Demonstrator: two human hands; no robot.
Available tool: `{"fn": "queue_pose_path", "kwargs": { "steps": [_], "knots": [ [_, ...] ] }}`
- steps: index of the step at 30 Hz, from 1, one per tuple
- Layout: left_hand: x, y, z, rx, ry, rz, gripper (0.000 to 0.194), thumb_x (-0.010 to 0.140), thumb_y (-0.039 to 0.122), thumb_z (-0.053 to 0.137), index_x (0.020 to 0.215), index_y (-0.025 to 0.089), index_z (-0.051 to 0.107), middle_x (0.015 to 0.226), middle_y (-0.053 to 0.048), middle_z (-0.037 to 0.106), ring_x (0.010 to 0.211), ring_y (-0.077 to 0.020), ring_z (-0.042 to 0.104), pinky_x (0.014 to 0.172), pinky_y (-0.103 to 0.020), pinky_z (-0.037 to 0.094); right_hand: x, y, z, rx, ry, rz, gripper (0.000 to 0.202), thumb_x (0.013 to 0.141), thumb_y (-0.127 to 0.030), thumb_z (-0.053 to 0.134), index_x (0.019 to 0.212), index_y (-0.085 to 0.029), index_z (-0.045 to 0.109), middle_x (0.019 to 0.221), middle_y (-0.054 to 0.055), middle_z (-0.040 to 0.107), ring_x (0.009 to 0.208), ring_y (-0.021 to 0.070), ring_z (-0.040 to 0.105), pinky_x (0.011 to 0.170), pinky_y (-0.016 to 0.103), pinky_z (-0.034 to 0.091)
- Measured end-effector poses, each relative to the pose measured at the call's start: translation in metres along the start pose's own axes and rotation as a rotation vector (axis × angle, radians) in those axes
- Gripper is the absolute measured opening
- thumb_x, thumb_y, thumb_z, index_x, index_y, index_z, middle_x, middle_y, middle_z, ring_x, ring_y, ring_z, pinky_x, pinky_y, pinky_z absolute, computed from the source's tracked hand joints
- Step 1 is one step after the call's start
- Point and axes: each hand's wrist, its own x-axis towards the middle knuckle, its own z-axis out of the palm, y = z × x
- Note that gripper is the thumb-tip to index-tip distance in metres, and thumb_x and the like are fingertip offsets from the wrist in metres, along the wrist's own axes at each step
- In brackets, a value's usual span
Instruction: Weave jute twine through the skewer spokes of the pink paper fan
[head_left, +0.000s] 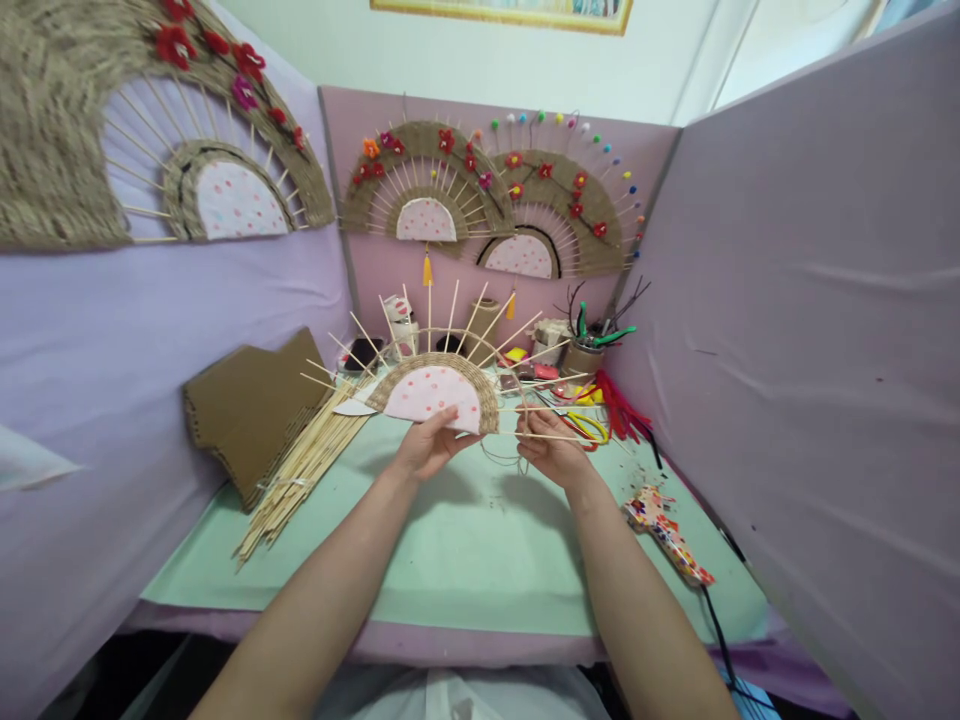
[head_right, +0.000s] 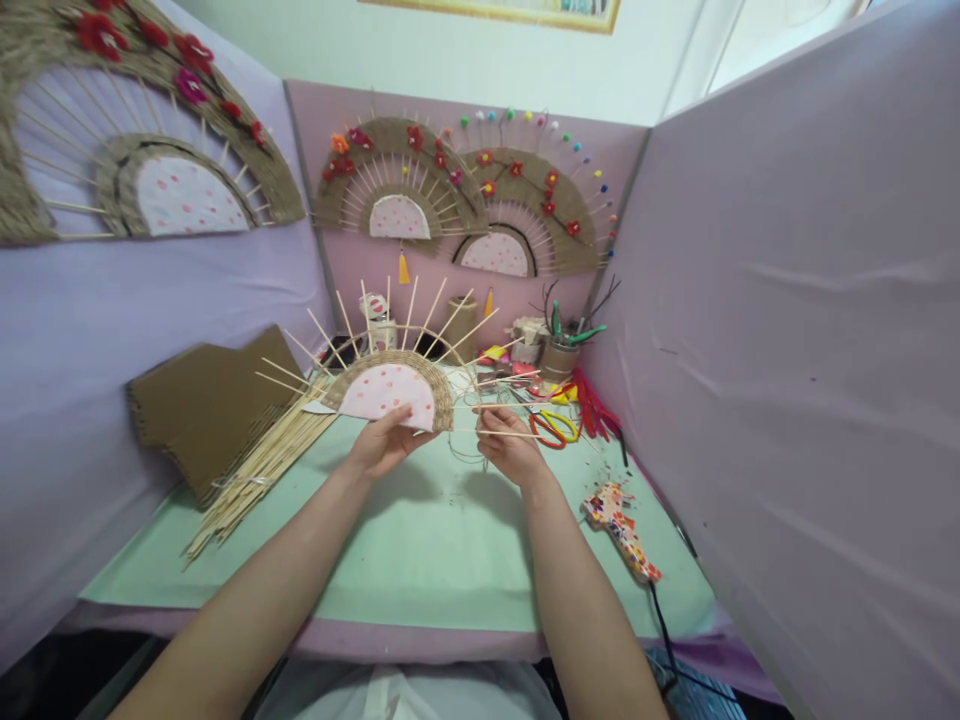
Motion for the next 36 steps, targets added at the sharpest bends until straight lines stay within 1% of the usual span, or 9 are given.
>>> {"fn": "queue_pose_path", "kwargs": {
  "steps": [3, 5, 9, 14, 21, 25, 28, 32, 36],
  "knots": [
    [0.000, 0.000, 0.001, -0.004, 0.018, 0.024, 0.018, 0.073, 0.012, 0.063, 0.091, 0.014, 0.063, 0.085, -0.004, 0.069, 0.077, -0.0175, 0.064, 0.080, -0.041, 0.052, 0.000, 0.002, -0.001, -0.066, 0.047, -0.027, 0.017, 0.073, -0.030, 0.068, 0.086, -0.019, 0.065, 0.055, -0.007, 0.030, 0.044, 0.0034, 0.017, 0.040, 0.018, 0.014],
    [0.000, 0.000, 0.001, -0.004, 0.027, 0.034, 0.017, 0.072, 0.012, 0.063, 0.090, 0.015, 0.063, 0.084, -0.004, 0.069, 0.077, -0.0175, 0.064, 0.079, -0.041, 0.052, 0.000, 0.002, -0.001, -0.104, 0.046, -0.022, 0.019, 0.073, -0.030, 0.068, 0.087, -0.018, 0.066, 0.056, -0.007, 0.029, 0.045, 0.0037, 0.018, 0.041, 0.019, 0.013],
    [0.001, 0.002, -0.001, -0.009, 0.025, 0.061, 0.018, 0.074, 0.013, 0.062, 0.092, 0.016, 0.062, 0.089, -0.004, 0.070, 0.081, -0.0179, 0.064, 0.080, -0.040, 0.053, -0.003, -0.002, 0.000, -0.146, 0.033, -0.025, 0.025, 0.071, -0.030, 0.069, 0.094, -0.019, 0.066, 0.058, -0.005, 0.035, 0.047, 0.0048, 0.020, 0.043, 0.021, 0.015],
    [0.006, 0.006, -0.006, -0.018, 0.085, 0.075, 0.018, 0.073, 0.013, 0.061, 0.090, 0.016, 0.061, 0.085, -0.004, 0.070, 0.078, -0.0166, 0.065, 0.083, -0.040, 0.051, -0.004, -0.006, -0.004, -0.189, 0.074, -0.060, 0.030, 0.066, -0.026, 0.071, 0.095, -0.021, 0.067, 0.069, 0.000, 0.047, 0.053, 0.0063, 0.032, 0.045, 0.022, 0.021],
    [0.006, 0.010, -0.005, -0.042, 0.137, 0.072, 0.015, 0.072, 0.012, 0.060, 0.087, 0.017, 0.060, 0.080, -0.002, 0.070, 0.073, -0.0152, 0.065, 0.081, -0.039, 0.052, -0.007, -0.013, -0.011, -0.274, 0.195, -0.059, 0.024, 0.060, -0.023, 0.073, 0.083, -0.021, 0.067, 0.084, 0.001, 0.059, 0.062, 0.0081, 0.043, 0.052, 0.022, 0.033],
    [0.006, 0.013, -0.004, -0.031, 0.164, 0.102, 0.016, 0.070, 0.012, 0.060, 0.085, 0.017, 0.059, 0.078, -0.001, 0.069, 0.071, -0.0144, 0.064, 0.080, -0.038, 0.052, -0.012, -0.021, -0.020, -0.346, 0.194, -0.076, 0.019, 0.060, -0.022, 0.072, 0.078, -0.020, 0.065, 0.078, -0.001, 0.059, 0.055, 0.0067, 0.039, 0.052, 0.022, 0.031],
    [0.007, 0.013, -0.006, -0.009, 0.192, 0.118, 0.018, 0.067, 0.012, 0.062, 0.085, 0.016, 0.059, 0.075, -0.001, 0.068, 0.067, -0.0140, 0.064, 0.076, -0.036, 0.053, -0.014, -0.025, -0.029, -0.446, 0.205, -0.109, 0.020, 0.061, -0.022, 0.070, 0.080, -0.020, 0.064, 0.075, -0.001, 0.058, 0.057, 0.0079, 0.041, 0.054, 0.023, 0.032],
    [0.010, 0.012, -0.009, 0.021, 0.233, 0.142, 0.020, 0.063, 0.012, 0.066, 0.081, 0.016, 0.059, 0.070, 0.000, 0.066, 0.062, -0.0135, 0.062, 0.071, -0.035, 0.053, -0.015, -0.027, -0.037, -0.649, 0.224, -0.174, 0.022, 0.063, -0.022, 0.066, 0.085, -0.020, 0.063, 0.084, 0.001, 0.060, 0.072, 0.0133, 0.049, 0.064, 0.025, 0.037],
    [0.012, 0.010, -0.011, 0.054, 0.284, 0.199, 0.020, 0.060, 0.012, 0.069, 0.077, 0.014, 0.059, 0.069, 0.001, 0.065, 0.060, -0.0123, 0.060, 0.068, -0.034, 0.053, -0.013, -0.025, -0.039, -0.925, 0.256, -0.240, 0.023, 0.065, -0.019, 0.060, 0.087, -0.021, 0.065, 0.085, 0.002, 0.058, 0.071, 0.0137, 0.046, 0.063, 0.026, 0.037]
  ]
}}
